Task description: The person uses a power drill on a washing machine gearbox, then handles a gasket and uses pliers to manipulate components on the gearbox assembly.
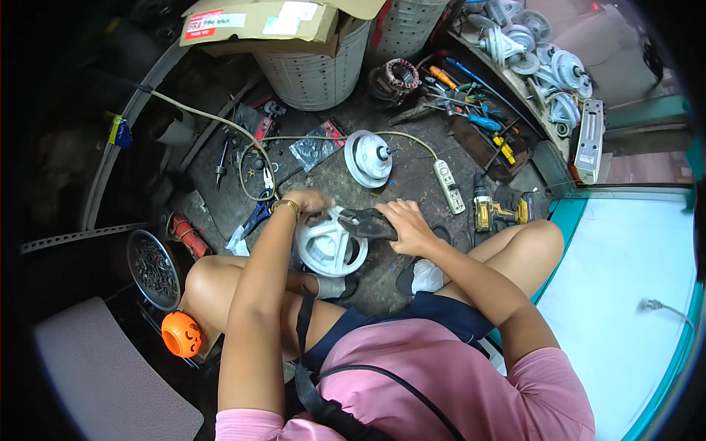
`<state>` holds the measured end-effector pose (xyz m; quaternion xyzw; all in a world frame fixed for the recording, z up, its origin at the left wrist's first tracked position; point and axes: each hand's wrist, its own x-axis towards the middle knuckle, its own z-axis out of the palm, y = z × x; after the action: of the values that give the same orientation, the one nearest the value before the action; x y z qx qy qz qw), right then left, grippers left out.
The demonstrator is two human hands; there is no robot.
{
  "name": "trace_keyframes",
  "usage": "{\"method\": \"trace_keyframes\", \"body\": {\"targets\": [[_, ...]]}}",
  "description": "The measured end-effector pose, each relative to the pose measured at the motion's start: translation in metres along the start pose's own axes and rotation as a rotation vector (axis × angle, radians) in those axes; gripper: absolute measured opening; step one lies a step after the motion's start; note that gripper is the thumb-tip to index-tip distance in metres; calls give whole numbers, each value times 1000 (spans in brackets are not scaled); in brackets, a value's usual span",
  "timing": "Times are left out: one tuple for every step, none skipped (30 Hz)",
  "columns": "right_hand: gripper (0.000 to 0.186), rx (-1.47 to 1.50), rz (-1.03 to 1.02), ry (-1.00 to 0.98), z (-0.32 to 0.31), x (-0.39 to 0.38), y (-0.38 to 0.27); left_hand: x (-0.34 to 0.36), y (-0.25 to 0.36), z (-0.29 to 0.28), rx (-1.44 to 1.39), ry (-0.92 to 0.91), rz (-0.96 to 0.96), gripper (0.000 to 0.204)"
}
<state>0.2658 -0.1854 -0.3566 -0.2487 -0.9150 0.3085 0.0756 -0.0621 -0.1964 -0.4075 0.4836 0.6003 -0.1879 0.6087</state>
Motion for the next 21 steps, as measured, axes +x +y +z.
{"method": "trace_keyframes", "body": {"targets": [[86, -14, 70, 46, -10, -9, -6, -9, 3, 10, -193, 456, 133, 60], [85, -20, 126, 93, -15, -15, -14, -22, -2, 7, -389, 690, 307, 53], [84, -27, 219, 113, -17, -17, -23, -35, -7, 9, -288, 1049, 226, 49], [84, -65, 250, 121, -20, -34, -18, -43, 16, 18, -197, 1369, 176, 46], [85, -86, 319, 188, -18, -35, -22, -52, 13, 25, -328, 1453, 221, 42], [85, -106, 387, 255, -17, -35, -26, -54, 14, 38, -616, 1365, 225, 47], [85, -103, 384, 299, -12, -27, -38, -55, 9, 56, -706, 1301, 153, 47], [85, -108, 377, 309, -12, -27, -46, -52, 17, 76, -796, 1215, 95, 47], [85, -115, 434, 345, -13, -30, -48, -51, 32, 98, -783, 1259, 186, 45], [85, -120, 489, 385, -16, -33, -49, -53, 48, 114, -768, 1304, 278, 42], [85, -138, 497, 398, -18, -36, -50, -61, 60, 121, -563, 1403, 270, 36], [85, -145, 505, 411, -21, -41, -49, -69, 69, 122, -558, 1400, 287, 36], [85, -145, 443, 407, -26, -42, -56, -82, 69, 124, -615, 1405, 282, 34], [86, -146, 383, 404, -32, -43, -60, -91, 71, 126, -672, 1406, 280, 33], [86, -146, 381, 410, -41, -46, -62, -91, 64, 116, -590, 1407, 277, 33], [86, -180, 266, 377, -55, -49, -62, -104, 61, 103, -524, 1388, 313, 35], [87, -203, 127, 343, -68, -45, -70, -117, 39, 85, -433, 1281, 369, 36], [87, -189, 102, 351, -79, -39, -77, -129, 17, 68, -342, 1168, 416, 38], [87, -221, -60, 271, -96, -42, -74, -140, 25, 51, -455, 764, 410, 40], [88, -252, -221, 189, -112, -45, -75, -151, 38, 36, -352, 499, 393, 40], [87, -248, -334, 185, -124, -43, -80, -155, 54, 28, -244, 397, 391, 39]]}}
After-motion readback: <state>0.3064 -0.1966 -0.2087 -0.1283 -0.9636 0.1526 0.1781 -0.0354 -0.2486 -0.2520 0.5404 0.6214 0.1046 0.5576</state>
